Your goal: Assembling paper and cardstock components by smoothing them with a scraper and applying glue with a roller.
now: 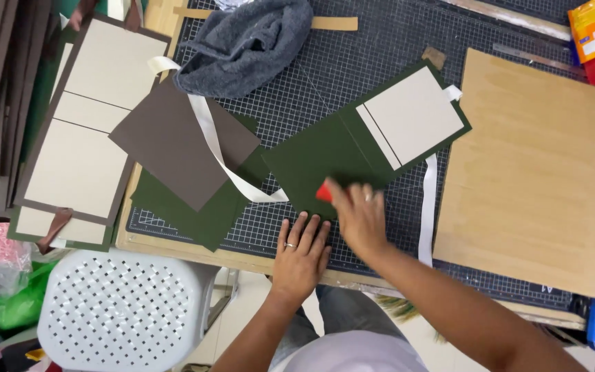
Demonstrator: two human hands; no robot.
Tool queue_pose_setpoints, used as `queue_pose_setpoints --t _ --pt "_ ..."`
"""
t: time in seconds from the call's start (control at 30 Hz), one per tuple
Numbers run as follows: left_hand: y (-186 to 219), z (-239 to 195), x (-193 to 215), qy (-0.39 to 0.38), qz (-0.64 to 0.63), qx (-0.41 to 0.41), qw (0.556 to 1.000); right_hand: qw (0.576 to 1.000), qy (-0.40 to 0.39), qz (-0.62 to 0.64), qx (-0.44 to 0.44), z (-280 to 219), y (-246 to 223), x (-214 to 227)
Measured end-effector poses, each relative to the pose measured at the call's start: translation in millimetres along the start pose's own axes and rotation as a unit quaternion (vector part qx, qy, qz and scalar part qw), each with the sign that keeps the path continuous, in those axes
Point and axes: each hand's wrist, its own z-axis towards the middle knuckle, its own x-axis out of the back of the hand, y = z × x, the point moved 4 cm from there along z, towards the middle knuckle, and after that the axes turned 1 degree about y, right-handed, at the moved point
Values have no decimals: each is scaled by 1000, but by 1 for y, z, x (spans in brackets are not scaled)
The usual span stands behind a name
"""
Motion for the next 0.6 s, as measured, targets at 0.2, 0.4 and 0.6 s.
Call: queue_pose_setpoints --t 0.2,0.4,0.6 --pt "-3 -1 -1 -2 11 -11 1000 996 69 -57 -8 59 49 -24" --pt "-2 -3 -2 -28 9 -1 1000 998 49 -24 12 15 3 -5" --pt "-1 -2 0 -39 9 -4 999 998 47 -39 17 53 38 -29"
